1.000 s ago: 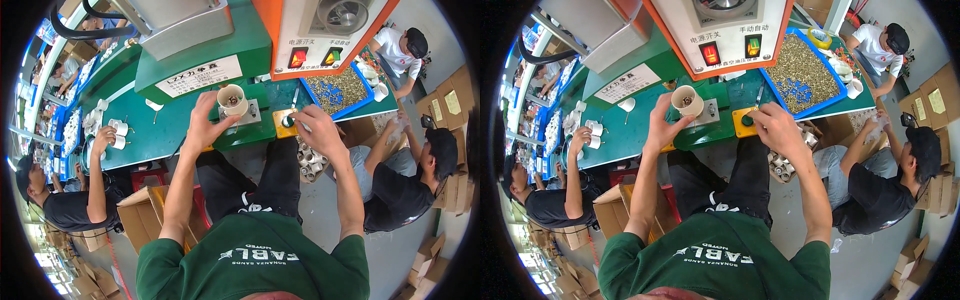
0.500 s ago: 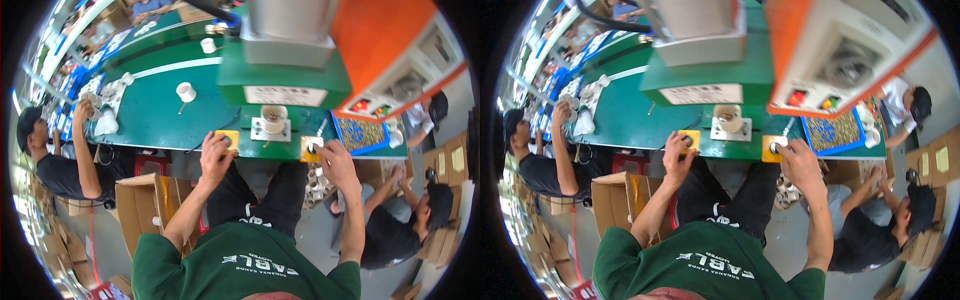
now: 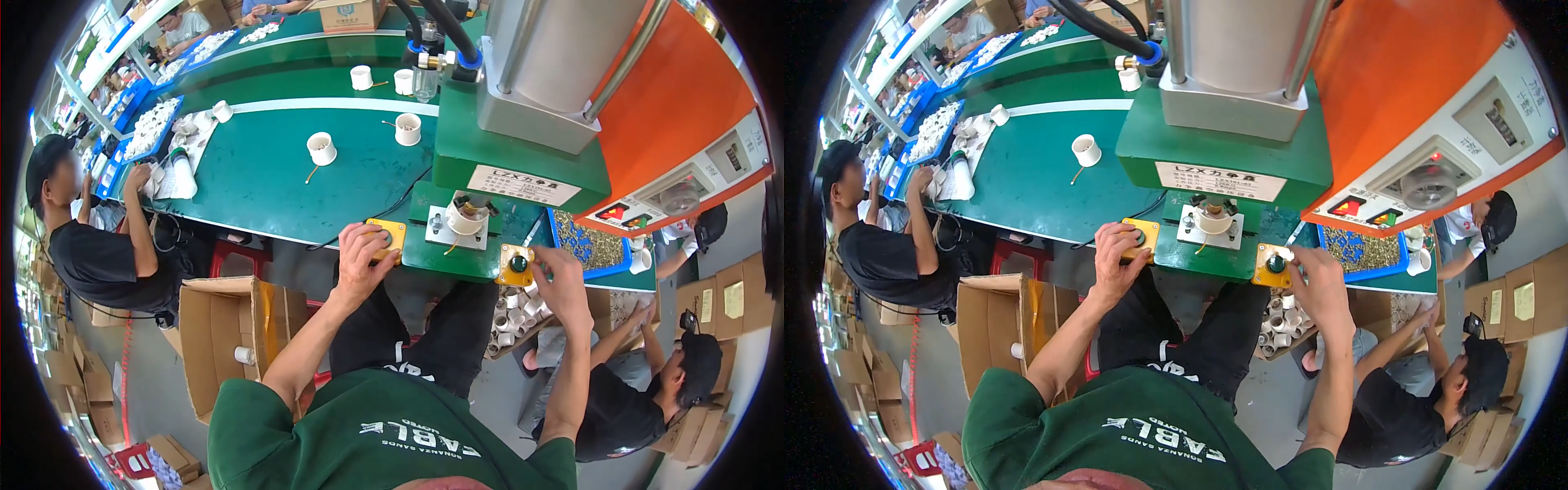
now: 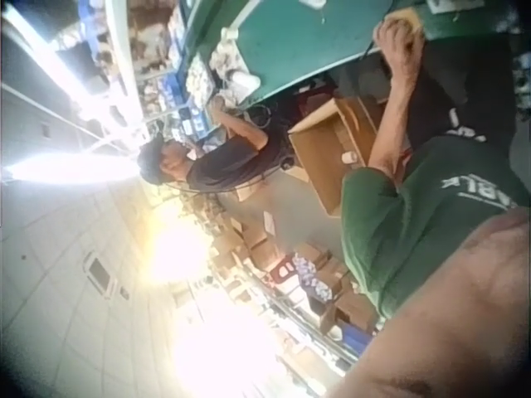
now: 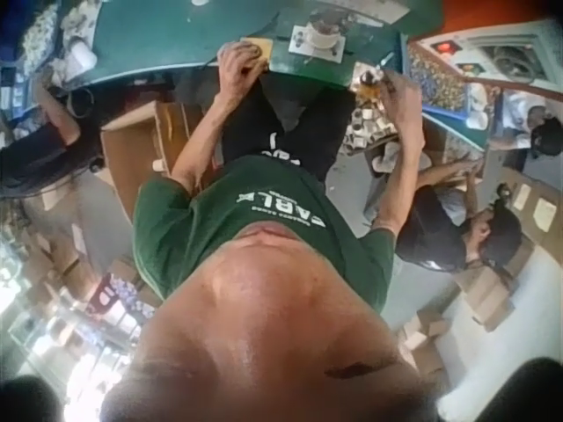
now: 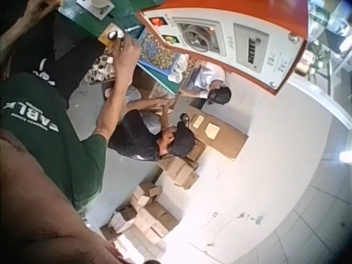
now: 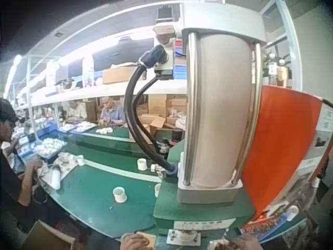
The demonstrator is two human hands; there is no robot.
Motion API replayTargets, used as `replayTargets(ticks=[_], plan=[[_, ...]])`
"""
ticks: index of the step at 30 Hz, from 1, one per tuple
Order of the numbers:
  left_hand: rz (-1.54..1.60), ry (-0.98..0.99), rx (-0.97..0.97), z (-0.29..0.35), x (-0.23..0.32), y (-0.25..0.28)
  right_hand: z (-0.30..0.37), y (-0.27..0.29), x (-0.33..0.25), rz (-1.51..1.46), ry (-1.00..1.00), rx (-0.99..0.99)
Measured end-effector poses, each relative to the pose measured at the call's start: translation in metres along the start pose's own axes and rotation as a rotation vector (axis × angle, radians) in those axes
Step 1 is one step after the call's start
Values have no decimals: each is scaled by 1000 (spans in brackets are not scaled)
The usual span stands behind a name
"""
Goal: Assemble small cylindrical components by inserting pins and using a press machine.
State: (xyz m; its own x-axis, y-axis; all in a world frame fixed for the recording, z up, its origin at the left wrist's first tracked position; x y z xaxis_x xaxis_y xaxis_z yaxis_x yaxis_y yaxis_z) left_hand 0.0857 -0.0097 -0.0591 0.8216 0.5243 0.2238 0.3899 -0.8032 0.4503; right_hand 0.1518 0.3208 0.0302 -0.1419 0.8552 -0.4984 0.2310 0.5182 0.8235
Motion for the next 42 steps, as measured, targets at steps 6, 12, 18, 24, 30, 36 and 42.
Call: replayTargets(ticks=[6,12,18,24,30,36,42], plan=[[5,99,59,11,1,-2,-17,-2,-12,-179,-80,225],[-7,173,73,17,3,-4,-33,1,-39,-362,-6,217],[-14,184,87,14,7,-4,-49,3,-66,-440,62,164],[-31,185,91,12,10,-2,-78,2,-93,-333,-152,-14],[-10,200,106,13,8,-2,-91,-9,-99,-79,-112,-114],[6,212,113,13,8,-3,-96,-8,-103,2,-130,-212],[10,208,116,12,10,-3,-96,-3,-102,-61,-130,-199]])
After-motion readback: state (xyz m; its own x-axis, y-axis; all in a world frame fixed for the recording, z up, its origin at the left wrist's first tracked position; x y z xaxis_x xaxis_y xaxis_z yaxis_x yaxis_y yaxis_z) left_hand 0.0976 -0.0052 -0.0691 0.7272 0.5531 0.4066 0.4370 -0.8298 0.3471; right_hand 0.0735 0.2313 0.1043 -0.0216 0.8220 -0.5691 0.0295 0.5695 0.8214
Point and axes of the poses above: each hand's wrist, its own z-axis away from the middle knuckle, its own y-axis out of the back of the hand, x = y × z, the point moved 1 cm from there along -z, towards the middle knuckle, and after that the axes turned 6 degrees about -y, right-handed, at the moved point
